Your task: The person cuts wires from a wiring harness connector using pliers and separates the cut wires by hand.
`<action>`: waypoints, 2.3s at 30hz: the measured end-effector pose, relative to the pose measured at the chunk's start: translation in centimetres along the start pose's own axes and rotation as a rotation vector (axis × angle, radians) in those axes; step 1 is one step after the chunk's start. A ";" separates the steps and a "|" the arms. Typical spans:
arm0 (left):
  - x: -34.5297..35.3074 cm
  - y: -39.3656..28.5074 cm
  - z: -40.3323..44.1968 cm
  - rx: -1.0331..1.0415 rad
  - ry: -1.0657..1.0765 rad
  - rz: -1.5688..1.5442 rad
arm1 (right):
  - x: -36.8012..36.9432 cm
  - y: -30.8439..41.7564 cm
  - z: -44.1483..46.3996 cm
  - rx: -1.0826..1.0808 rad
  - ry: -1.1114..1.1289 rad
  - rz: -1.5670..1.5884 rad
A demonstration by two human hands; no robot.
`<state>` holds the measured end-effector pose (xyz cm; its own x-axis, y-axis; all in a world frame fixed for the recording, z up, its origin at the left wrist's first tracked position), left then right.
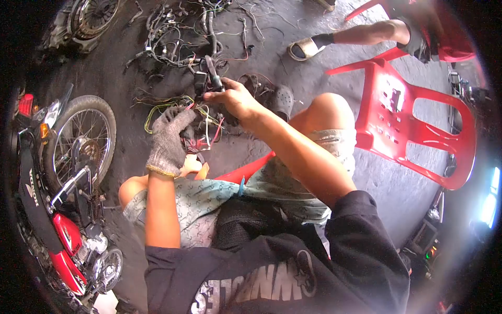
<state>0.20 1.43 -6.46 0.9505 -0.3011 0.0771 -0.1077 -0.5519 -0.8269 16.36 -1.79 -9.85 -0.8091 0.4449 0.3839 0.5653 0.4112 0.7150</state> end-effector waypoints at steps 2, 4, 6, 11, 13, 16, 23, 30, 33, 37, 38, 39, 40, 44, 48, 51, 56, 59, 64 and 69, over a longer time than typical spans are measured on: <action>-0.7 -0.8 0.0 0.035 -0.045 0.047 | -0.8 0.5 -0.5 -0.012 0.031 -0.177; -1.1 -1.0 0.1 0.046 -0.026 0.016 | 0.1 -0.3 -1.7 0.106 0.270 -0.090; -1.5 -2.0 0.0 0.112 -0.085 -0.092 | -0.2 -0.7 -2.6 0.086 0.231 -0.168; -1.7 -2.5 -0.3 0.042 -0.066 -0.256 | -0.1 -0.6 -4.5 0.131 0.150 -0.374; -1.8 -2.5 -0.4 0.002 -0.034 -0.220 | 0.6 -1.5 -4.5 0.109 0.166 -0.521; -1.3 -1.8 0.1 -0.018 -0.005 -0.202 | 2.0 -0.6 -5.7 0.117 0.277 -0.666; -0.5 -2.0 -0.2 0.119 0.038 -0.096 | 2.2 -2.5 -3.7 -0.003 0.363 -0.693; 0.2 -1.7 -0.7 0.078 0.031 -0.006 | 1.6 -2.7 -3.3 0.068 0.307 -0.637; 0.1 -1.7 -0.5 0.143 0.072 0.114 | 1.2 -2.5 -3.1 -0.006 0.256 -0.539; 0.6 -2.1 -0.5 0.164 0.093 0.328 | 0.5 -3.1 -2.8 -0.014 0.205 -0.562; 0.6 -1.9 -0.4 0.162 0.093 0.328 | 0.6 -3.1 -2.7 -0.053 0.212 -0.544; 0.8 -2.0 -0.3 0.264 0.111 0.399 | 0.7 -3.0 -2.7 -0.094 0.220 -0.526; 1.0 -2.3 -0.3 0.368 0.127 0.469 | 0.8 -3.1 -2.8 -0.093 0.219 -0.526; 1.7 -3.8 -0.9 0.612 0.213 0.684 | 1.2 -1.7 -3.2 -0.296 0.160 -0.758; 2.1 -4.0 -1.6 0.607 0.242 0.750 | 1.4 -2.2 -4.1 -0.073 0.177 -0.651; 2.9 -4.4 -2.7 0.762 0.258 0.775 | 1.7 -1.5 -5.2 0.023 0.232 -0.654; 1.1 -3.9 -2.6 0.654 0.108 0.642 | 1.3 -3.1 -4.3 -0.040 0.282 -0.597; 1.2 -3.5 -2.8 0.689 0.126 0.564 | 1.5 -2.8 -4.8 0.000 0.278 -0.520; 1.9 -2.8 -2.8 0.483 0.111 0.513 | 1.1 -2.9 -5.7 0.184 0.175 -0.512; 3.0 -3.5 -3.2 0.692 0.103 0.575 | 1.7 -1.3 -5.9 0.079 0.245 -0.533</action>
<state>2.52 -0.01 -1.55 0.7696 -0.4723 -0.4296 -0.3269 0.2864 -0.9006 13.31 -6.28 -6.61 -0.9930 -0.0324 0.1140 0.0731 0.5902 0.8040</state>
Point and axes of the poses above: each hand's wrist, its own z-axis towards the middle knuckle, its own x-axis out of the palm, y = z × x, the point moved 7 cm from there along z, towards the middle knuckle, and after that the axes turned 3 degrees about -y, right-handed, at the moved point
